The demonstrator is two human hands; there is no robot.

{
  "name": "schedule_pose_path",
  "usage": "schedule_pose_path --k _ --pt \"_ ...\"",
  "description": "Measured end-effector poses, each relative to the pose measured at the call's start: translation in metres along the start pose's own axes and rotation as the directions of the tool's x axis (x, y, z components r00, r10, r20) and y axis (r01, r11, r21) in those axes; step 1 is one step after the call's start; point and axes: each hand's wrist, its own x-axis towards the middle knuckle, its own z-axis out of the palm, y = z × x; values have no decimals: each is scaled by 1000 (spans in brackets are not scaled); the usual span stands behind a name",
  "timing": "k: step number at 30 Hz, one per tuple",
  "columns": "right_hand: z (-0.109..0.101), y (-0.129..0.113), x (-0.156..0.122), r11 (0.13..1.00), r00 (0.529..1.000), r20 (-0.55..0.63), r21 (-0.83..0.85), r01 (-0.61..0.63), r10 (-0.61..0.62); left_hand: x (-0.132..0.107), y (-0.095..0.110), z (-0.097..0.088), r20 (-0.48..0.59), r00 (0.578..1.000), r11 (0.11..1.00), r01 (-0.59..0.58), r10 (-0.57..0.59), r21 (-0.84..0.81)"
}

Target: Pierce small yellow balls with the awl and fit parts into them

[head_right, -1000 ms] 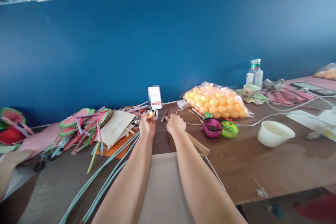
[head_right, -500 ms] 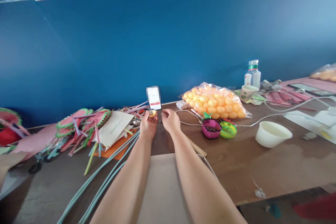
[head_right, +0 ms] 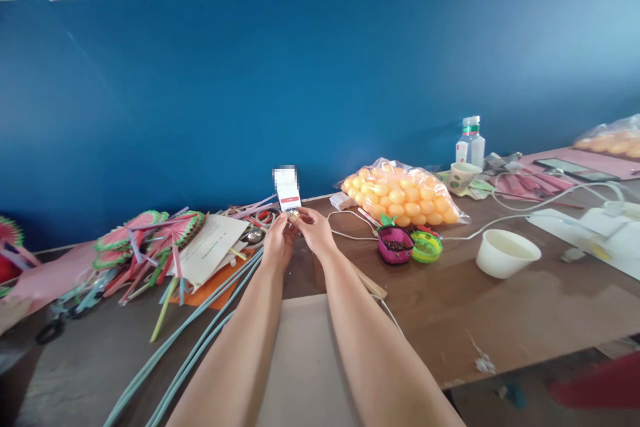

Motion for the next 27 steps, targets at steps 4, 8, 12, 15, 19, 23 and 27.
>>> schedule_pose_path --k 4,8,12,15,19,23,27 --pt "-1 1 3 998 998 -26 -20 60 -61 -2 0 0 24 1000 1000 -4 3 25" --pt "-1 0 3 995 995 -49 -41 90 -92 -2 0 1 55 998 1000 7 -9 25" --pt "-2 -2 1 995 1000 8 98 22 -23 1 -2 0 42 999 998 -35 33 53" --pt "-4 -2 1 963 995 49 252 -97 88 2 -4 -1 40 987 970 -161 156 183" --pt "-8 -3 1 908 983 85 378 -181 160 0 -5 -2 71 939 822 -331 338 464" --pt "-9 -8 -1 888 978 127 411 -204 166 -2 -8 -2 132 869 674 -457 476 580" --pt "-8 -12 -3 889 980 113 413 -198 165 -3 -10 -2 212 815 559 -534 539 634"
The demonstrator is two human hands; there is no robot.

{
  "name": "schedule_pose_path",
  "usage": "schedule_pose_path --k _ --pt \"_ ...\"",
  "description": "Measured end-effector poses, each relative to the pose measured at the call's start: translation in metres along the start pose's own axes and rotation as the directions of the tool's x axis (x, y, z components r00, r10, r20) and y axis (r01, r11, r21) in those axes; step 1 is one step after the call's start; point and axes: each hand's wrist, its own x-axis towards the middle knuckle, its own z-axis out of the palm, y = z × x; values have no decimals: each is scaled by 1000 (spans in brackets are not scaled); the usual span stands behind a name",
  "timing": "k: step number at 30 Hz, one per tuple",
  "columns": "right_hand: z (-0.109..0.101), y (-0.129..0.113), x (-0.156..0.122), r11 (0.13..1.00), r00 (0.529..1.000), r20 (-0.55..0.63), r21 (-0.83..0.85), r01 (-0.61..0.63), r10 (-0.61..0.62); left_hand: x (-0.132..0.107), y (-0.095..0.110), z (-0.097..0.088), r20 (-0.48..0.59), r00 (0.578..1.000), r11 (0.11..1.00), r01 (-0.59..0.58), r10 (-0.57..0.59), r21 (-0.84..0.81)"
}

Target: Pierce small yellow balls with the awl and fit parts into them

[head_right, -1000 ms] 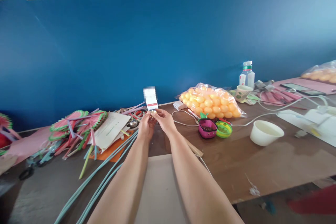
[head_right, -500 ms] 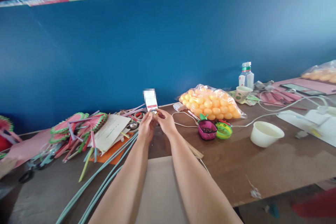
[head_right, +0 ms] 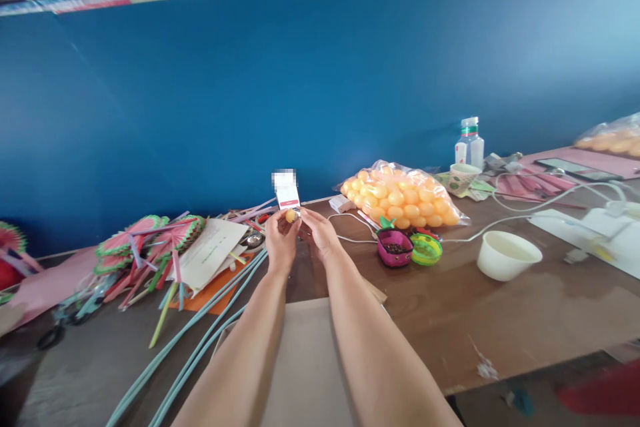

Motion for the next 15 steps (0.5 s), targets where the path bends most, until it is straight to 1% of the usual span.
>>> schedule_pose_path --k 3,8,11,15 --pt "1 -1 -1 1000 1000 4 -11 -3 3 -1 3 -2 12 994 986 -108 107 128" --pt "1 0 0 1000 1000 12 -2 6 -6 -2 9 -4 53 963 907 -266 263 326" --pt "2 0 0 1000 1000 11 -7 8 -8 -3 10 -4 81 952 883 -304 294 357" --pt "4 -2 -2 999 999 -1 -10 39 -39 -3 9 -3 118 954 904 -298 275 308"
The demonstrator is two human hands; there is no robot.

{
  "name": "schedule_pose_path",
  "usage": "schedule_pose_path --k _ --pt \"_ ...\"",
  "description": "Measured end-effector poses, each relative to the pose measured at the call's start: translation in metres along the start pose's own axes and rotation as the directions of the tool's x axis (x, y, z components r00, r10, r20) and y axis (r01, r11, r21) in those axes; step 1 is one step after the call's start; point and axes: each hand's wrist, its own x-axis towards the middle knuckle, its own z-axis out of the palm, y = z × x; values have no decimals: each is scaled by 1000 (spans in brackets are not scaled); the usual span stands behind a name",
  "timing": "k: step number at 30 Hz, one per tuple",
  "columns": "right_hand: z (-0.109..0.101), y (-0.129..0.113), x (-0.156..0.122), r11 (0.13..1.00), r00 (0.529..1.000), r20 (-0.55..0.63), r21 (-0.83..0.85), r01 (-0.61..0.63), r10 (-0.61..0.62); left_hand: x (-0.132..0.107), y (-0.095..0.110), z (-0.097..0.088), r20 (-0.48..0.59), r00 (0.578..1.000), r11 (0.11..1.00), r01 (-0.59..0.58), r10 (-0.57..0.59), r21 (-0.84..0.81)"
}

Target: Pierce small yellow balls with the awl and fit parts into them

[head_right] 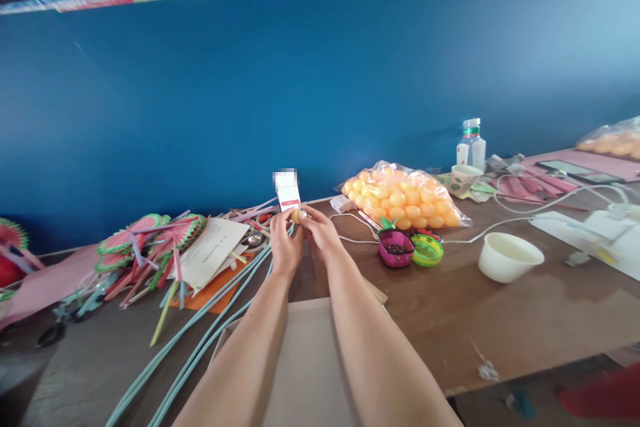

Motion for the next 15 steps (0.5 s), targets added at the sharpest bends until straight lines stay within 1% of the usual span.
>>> schedule_pose_path --k 4,8,11,15 --pt "0 -2 -1 1000 1000 -8 6 -13 13 -1 -2 0 46 997 995 64 -60 -80" --pt "-3 0 0 999 998 -56 -14 -36 35 -1 -6 1 76 990 981 127 -117 -147" --pt "-4 1 2 1000 998 -62 -18 -19 18 -1 -9 1 83 987 972 154 -141 -175" --pt "-4 3 5 1000 999 -45 7 -9 10 1 -9 1 77 974 953 226 -215 -203"
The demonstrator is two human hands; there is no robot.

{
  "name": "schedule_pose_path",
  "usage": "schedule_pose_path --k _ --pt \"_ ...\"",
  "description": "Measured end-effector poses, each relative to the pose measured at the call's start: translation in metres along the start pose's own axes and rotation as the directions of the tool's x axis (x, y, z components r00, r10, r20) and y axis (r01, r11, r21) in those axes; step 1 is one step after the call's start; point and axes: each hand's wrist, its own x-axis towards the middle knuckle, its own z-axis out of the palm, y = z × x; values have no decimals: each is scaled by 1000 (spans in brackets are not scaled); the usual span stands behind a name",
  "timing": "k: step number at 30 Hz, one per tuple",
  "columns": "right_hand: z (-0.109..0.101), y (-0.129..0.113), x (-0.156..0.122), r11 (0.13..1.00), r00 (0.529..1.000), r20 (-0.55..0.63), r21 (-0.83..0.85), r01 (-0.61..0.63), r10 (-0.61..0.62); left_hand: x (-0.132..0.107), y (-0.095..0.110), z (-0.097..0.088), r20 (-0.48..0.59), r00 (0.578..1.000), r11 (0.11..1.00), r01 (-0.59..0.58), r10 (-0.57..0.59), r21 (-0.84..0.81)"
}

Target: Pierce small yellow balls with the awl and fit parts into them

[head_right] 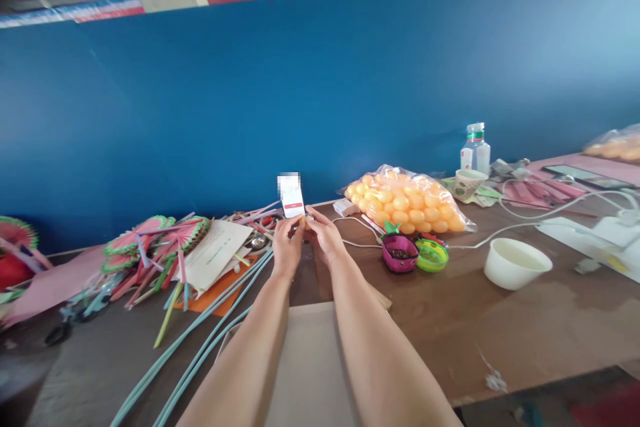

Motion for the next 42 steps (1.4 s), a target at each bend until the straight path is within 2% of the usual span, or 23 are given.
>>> schedule_pose_path --k 6,16,22,29,37,42 --pt "0 1 1 999 1000 30 47 -2 1 0 7 1 -20 997 996 74 -75 -51" --pt "-2 3 1 1000 998 69 -1 14 -14 -1 8 0 -66 998 1000 16 -17 -19" --pt "-2 5 1 1000 998 55 1 14 -14 0 8 0 -72 996 998 56 -58 -34" --pt "0 4 0 999 997 73 -25 22 -20 -1 8 0 -76 996 999 46 -48 -21" --pt "-1 7 1 997 997 74 -70 27 -21 0 6 2 -97 982 983 154 -163 -96" --pt "-4 10 4 999 996 84 -38 11 -7 0 6 2 -96 980 982 164 -173 -92"
